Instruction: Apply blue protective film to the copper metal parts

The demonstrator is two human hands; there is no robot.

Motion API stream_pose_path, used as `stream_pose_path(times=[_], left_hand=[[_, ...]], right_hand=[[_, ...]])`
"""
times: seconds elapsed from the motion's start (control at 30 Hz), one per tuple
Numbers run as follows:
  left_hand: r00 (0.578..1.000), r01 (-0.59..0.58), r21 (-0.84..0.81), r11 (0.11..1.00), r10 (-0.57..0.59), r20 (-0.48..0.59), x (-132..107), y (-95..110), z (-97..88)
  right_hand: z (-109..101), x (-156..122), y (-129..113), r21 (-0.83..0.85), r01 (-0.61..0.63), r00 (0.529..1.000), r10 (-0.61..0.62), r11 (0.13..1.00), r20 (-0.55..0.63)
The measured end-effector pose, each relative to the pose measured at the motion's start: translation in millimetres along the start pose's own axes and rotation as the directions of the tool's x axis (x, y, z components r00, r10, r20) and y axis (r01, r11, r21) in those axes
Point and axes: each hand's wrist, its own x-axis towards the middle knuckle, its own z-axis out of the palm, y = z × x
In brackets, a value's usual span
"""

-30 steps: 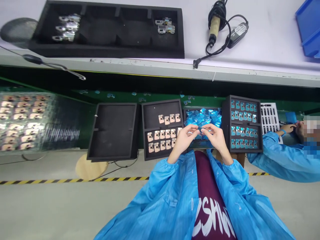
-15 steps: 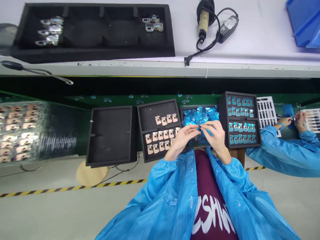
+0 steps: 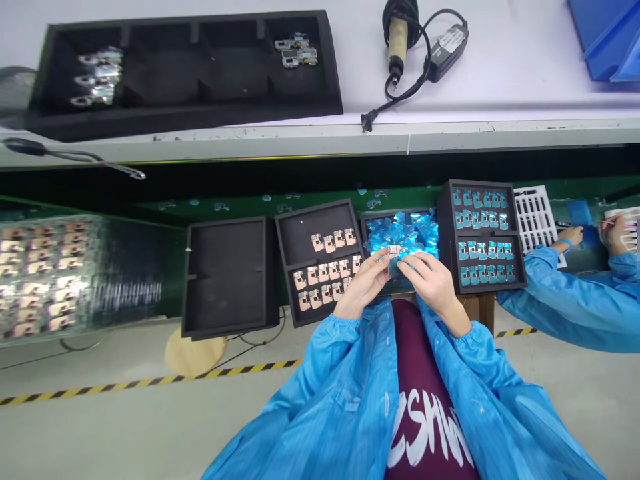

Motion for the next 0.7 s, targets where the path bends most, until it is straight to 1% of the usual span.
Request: stream_pose_path(times=[0.1,0.2,0.27,0.3,0.33,0.37,0.4,0.43,0.47,0.5,0.53,0.57,0.63,0.7], left_hand=[[1.0,-0.018,-0.002,1.0,0.018,0.012,4,-1,-2.1],[0.999,-0.044,0.009,0.999,0.044,-0.003,11,-2,-6.6],[0.995,-0.067,0.05,0.997,0.07,-0.071,18,-1,-15.2],[0.989,-0.082,0.069,0.994,0.09,-0.118,21,0,-22.3],[0.98,-0.099,0.082,0.992,0.112,-0.166,24,3,-31.5],[0.966,-0.119,0.092,0.989,0.137,-0.22,26,6,-42.9],[0.946,-0.138,0.106,0.985,0.163,-0.282,27,9,-56.3],[0.917,-0.149,0.131,0.98,0.186,-0.353,28,12,-71.3],[0.878,-0.149,0.165,0.975,0.207,-0.431,26,16,-87.2],[0.829,-0.142,0.203,0.969,0.228,-0.51,24,18,-103.5],[0.777,-0.128,0.237,0.963,0.246,-0.579,21,21,-119.4],[0.73,-0.112,0.263,0.958,0.259,-0.633,17,22,-134.5],[0.661,-0.093,0.288,0.953,0.276,-0.698,10,25,-161.8],[0.601,-0.085,0.312,0.946,0.298,-0.742,7,31,-185.8]], right_hand=[[0,-3,0,0.003,0.033,0.998,-0.033,0.999,0.059],[3,-13,-1,0.026,0.063,0.995,-0.065,0.998,0.076],[9,-25,1,0.08,0.059,0.995,-0.065,0.995,0.071],[14,-33,4,0.122,0.039,0.997,-0.047,0.992,0.061],[21,-40,9,0.168,-0.001,0.999,-0.007,0.986,0.047],[30,-47,16,0.207,-0.079,0.997,0.072,0.975,0.039],[40,-52,26,0.229,-0.189,0.982,0.184,0.955,0.042],[52,-55,39,0.232,-0.311,0.95,0.306,0.922,0.055],[66,-56,54,0.217,-0.425,0.905,0.418,0.879,0.078],[80,-54,70,0.19,-0.515,0.857,0.503,0.836,0.111],[96,-50,87,0.159,-0.574,0.818,0.556,0.803,0.148],[112,-45,102,0.133,-0.603,0.795,0.578,0.787,0.185],[144,-29,124,0.091,-0.615,0.775,0.58,0.783,0.253],[173,-12,133,0.048,-0.609,0.766,0.572,0.792,0.293]])
